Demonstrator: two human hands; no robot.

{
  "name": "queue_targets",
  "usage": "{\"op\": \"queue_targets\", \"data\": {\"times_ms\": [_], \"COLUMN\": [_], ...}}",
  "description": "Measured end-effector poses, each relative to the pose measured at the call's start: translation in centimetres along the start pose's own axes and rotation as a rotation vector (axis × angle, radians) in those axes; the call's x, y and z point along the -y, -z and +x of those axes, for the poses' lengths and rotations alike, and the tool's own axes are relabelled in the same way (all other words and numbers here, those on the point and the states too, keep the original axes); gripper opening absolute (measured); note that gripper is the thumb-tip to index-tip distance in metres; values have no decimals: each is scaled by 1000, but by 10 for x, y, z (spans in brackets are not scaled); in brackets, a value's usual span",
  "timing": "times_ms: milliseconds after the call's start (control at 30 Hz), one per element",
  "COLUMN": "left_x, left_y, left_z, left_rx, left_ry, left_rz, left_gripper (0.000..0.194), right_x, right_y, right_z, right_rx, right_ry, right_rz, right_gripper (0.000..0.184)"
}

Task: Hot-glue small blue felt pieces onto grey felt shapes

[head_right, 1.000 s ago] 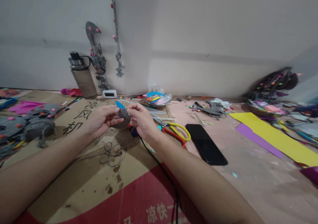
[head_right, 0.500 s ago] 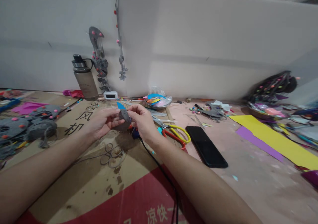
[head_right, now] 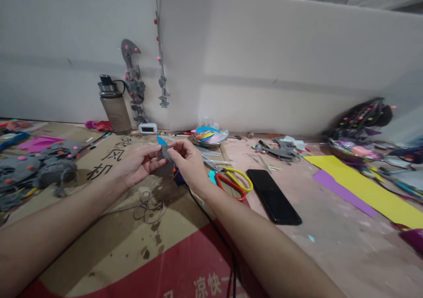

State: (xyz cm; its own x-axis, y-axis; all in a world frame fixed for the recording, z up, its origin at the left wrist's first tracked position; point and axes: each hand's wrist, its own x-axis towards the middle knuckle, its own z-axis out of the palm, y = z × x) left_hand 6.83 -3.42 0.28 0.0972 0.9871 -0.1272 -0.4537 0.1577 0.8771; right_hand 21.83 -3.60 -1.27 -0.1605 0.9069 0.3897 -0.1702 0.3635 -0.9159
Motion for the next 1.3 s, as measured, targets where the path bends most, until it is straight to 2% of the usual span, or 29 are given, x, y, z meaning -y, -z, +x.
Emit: {"op": "queue_targets", "data": {"times_ms": [200,433,733,900,1300], "left_x": [0,-1,0,1,2], "left_y": [-3,-7,-2,-3,-3], "left_z": [-1,-4,-2,-2,-4], "left_rx": [22,-11,12,10,8], "left_ry": [47,80,46,54,25], "left_rz": [-46,-68,-56,-44,3], "left_gripper": [10,9,8,7,6], "right_x": [-8,-12,-16,-17,-14], "right_y": [1,2,1,1,1], "right_z": [-2,-2,-3,-3,-6], "right_rx": [-19,-33,-17,-34,-30], "right_ry": [106,203,194,204,115], "right_rz": [-21,-58,-35,-66,-24], "right_gripper": [12,6,15,9,9]}}
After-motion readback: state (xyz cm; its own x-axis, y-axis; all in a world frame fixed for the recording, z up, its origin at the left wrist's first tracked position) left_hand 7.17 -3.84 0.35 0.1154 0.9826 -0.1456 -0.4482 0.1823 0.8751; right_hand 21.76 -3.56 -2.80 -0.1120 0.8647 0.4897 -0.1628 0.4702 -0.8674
